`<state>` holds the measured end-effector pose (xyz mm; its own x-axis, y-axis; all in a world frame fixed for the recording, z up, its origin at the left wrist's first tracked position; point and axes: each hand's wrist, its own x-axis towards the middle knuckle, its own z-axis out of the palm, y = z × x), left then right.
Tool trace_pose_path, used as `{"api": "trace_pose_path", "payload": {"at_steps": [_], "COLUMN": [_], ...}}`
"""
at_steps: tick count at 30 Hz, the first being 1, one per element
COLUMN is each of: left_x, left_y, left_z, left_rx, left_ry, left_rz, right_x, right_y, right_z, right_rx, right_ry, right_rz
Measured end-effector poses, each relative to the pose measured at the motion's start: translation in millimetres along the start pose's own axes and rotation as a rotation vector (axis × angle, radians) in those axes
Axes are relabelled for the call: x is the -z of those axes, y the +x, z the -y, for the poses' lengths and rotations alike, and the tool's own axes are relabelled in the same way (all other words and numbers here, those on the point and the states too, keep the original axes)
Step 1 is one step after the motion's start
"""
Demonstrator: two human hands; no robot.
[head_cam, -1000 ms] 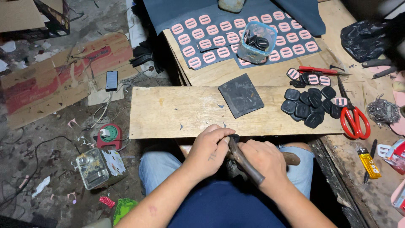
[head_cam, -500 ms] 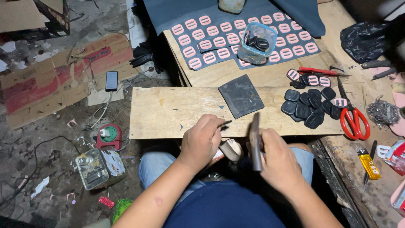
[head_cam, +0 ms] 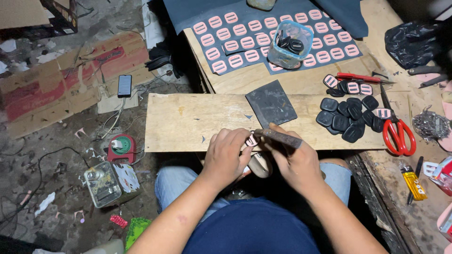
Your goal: The person repeatedly picks up small black rubber pieces, places them on a wooden board, and uses a hammer to strike and shape them. The person handles the pieces one at a time, rotating them as needed, and continues the process throughout the clip.
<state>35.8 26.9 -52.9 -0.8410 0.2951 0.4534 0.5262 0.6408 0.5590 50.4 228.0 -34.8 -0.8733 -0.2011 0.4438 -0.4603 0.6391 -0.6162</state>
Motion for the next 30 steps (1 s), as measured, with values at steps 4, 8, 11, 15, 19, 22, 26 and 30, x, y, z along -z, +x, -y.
{"api": "trace_pose_path", "payload": {"at_steps": [4, 8, 11, 15, 19, 22, 26, 30], "left_x": [-2, -4, -6, -8, -8, -7, -7, -8], "left_y": [4, 2, 3, 4, 2, 1, 1, 1], "left_z": [-1, -1, -1, 1, 5, 7, 8, 10], "left_rx": [0.058, 0.082, 0.087, 0.167, 0.172, 0.139, 0.163, 0.167], "left_ry": [-0.015, -0.005, -0.010, -0.050, -0.089, -0.116, -0.124, -0.128], "left_rz": [0.017, 0.033, 0.013, 0.024, 0.010, -0.008, 0.013, 0.020], "right_x": [0, 10, 17, 23, 16, 10, 1, -10], "right_y": [4, -1, -3, -2, 2, 2, 6, 10], "right_z": [4, 5, 3, 0, -2, 4, 11, 13], "right_rx": [-0.092, -0.060, -0.063, -0.066, 0.054, -0.064, -0.091, -0.089], "right_ry": [-0.015, -0.076, -0.069, -0.041, -0.044, -0.030, -0.154, -0.134], "right_rz": [0.086, 0.149, 0.195, 0.167, 0.076, 0.139, 0.151, 0.096]}}
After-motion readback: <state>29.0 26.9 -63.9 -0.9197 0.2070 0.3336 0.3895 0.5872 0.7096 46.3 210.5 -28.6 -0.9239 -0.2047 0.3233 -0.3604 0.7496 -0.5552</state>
